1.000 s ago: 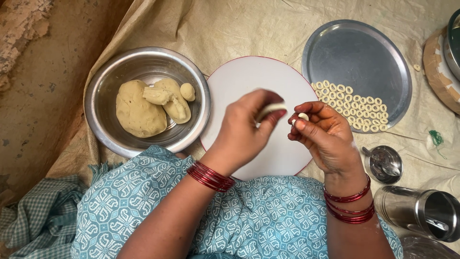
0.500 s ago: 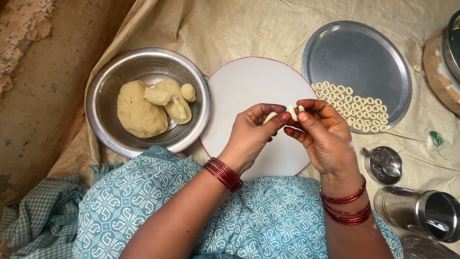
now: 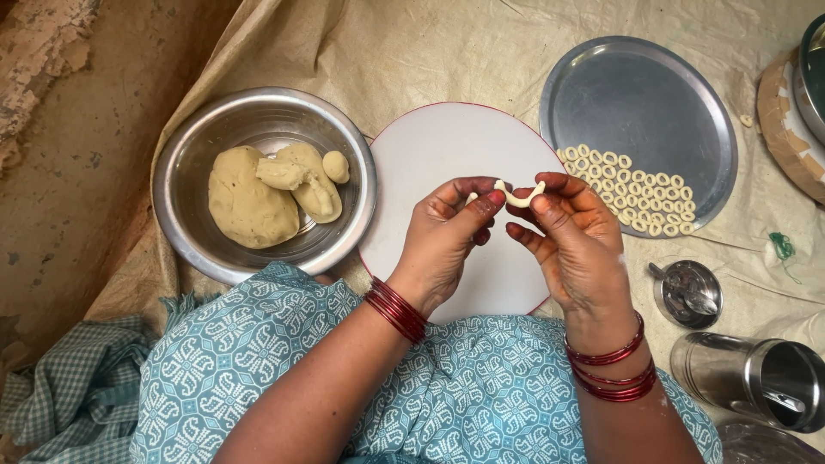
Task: The person takes small pieces of dough from a metal bowl, rolls them into thin strips between their palms, and then joins the ends to form small rings. The finished rings are placed onto a metal tray to the right.
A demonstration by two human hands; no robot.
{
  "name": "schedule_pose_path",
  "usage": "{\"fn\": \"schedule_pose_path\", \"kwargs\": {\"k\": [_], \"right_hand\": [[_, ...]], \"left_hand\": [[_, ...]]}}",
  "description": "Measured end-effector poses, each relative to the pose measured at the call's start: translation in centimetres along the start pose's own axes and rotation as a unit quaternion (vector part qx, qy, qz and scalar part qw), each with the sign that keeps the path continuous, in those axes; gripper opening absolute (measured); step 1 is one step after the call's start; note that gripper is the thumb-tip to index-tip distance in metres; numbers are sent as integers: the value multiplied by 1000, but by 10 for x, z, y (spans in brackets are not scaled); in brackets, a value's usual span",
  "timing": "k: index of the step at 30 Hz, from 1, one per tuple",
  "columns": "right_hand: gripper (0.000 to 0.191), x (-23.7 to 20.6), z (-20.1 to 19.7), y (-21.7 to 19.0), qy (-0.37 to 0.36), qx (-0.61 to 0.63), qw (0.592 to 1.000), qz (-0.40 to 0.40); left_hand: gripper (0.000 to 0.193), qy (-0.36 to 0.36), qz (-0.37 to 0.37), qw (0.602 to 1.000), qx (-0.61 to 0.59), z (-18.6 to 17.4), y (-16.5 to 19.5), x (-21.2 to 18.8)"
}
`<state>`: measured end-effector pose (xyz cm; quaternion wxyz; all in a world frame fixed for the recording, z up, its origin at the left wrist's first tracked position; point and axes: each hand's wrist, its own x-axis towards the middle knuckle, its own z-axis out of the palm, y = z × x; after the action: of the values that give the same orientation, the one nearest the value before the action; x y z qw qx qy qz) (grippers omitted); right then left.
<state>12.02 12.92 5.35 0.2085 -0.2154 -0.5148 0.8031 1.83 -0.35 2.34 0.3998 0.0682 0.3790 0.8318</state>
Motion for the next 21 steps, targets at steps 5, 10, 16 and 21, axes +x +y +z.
{"fn": "schedule_pose_path", "kwargs": {"k": [5, 10, 16, 21], "right_hand": [[20, -1, 1, 3, 2, -14, 1000, -20], [20, -2, 1, 4, -17, -5, 1000, -20], [20, -2, 2, 3, -14, -9, 1000, -17], [18, -3, 2, 4, -23, 1, 1000, -18]], "left_hand": [[30, -2, 18, 1000, 19, 2, 5, 0], [32, -23, 24, 999, 36, 1, 8, -1], [29, -52, 24, 998, 41, -4, 10, 1], [27, -51, 33, 996, 63, -5, 10, 2]]}}
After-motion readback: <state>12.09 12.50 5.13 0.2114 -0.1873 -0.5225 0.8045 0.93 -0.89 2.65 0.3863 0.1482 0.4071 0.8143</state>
